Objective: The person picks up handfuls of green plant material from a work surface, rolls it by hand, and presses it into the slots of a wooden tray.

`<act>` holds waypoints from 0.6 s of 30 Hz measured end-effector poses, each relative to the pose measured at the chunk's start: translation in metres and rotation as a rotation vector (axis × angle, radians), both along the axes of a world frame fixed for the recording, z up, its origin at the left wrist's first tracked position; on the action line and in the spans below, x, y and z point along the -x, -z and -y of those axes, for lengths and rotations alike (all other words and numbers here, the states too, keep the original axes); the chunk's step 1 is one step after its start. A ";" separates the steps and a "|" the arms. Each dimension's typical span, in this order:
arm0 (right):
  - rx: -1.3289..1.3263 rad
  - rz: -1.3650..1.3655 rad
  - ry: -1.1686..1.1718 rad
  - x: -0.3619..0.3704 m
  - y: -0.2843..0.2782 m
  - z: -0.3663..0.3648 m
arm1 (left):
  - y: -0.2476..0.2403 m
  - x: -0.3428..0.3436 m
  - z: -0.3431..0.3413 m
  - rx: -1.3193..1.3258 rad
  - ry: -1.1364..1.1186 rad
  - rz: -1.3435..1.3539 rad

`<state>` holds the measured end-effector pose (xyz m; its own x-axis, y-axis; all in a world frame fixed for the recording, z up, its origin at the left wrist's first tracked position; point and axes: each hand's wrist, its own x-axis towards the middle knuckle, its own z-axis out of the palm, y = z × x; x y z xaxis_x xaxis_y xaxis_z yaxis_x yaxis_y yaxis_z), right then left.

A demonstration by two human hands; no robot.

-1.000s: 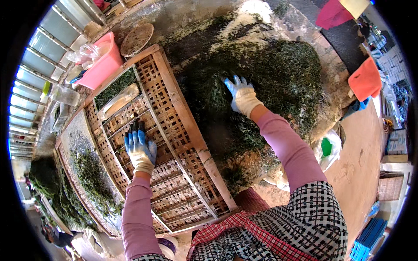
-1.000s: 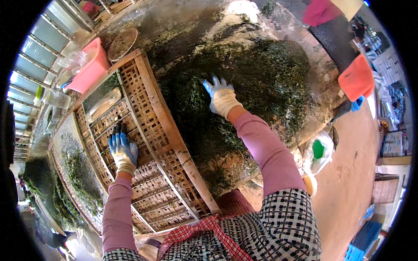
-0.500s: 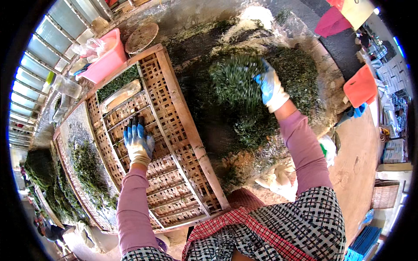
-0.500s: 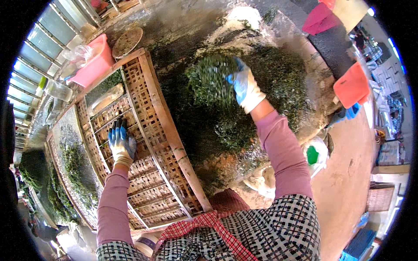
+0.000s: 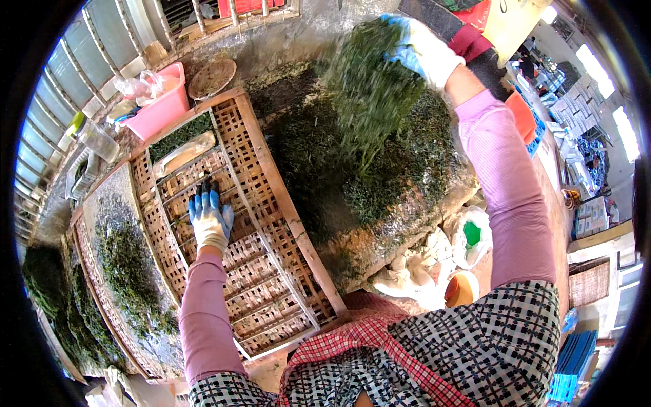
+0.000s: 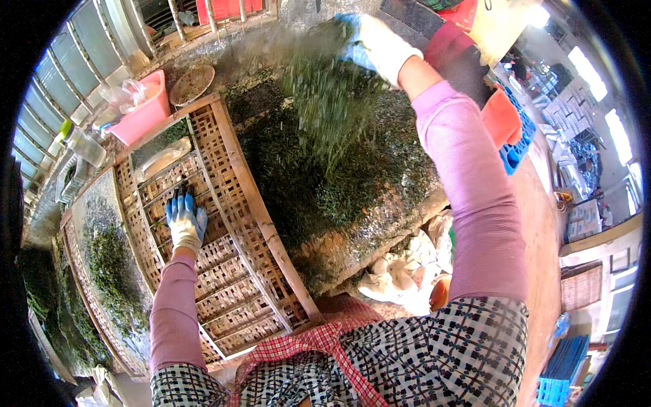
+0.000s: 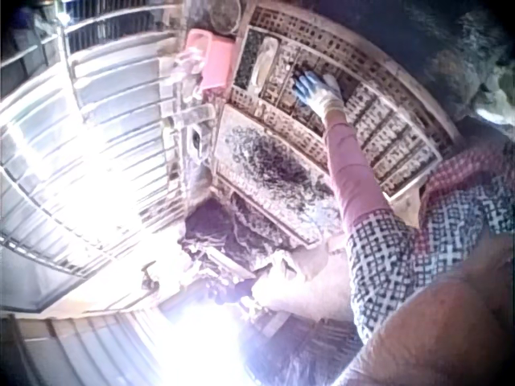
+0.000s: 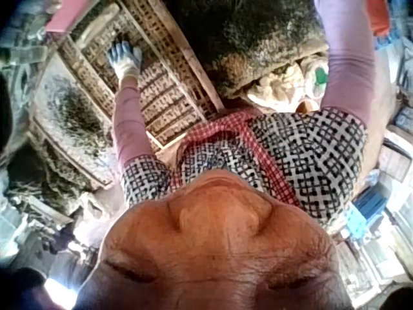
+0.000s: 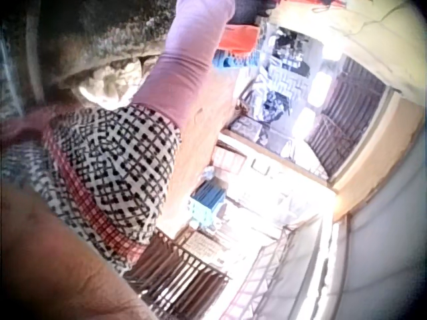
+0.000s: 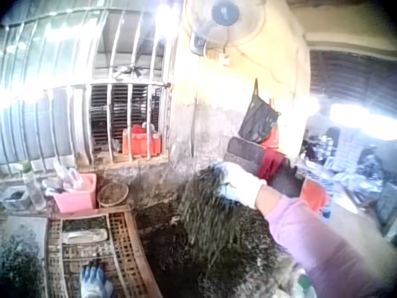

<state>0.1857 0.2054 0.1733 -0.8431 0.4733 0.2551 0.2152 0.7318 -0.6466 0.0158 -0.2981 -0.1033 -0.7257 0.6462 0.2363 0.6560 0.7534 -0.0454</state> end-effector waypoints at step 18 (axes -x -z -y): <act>-0.446 0.466 -0.509 -0.086 -0.064 0.218 | -0.168 -0.119 -0.147 -1.480 0.359 1.426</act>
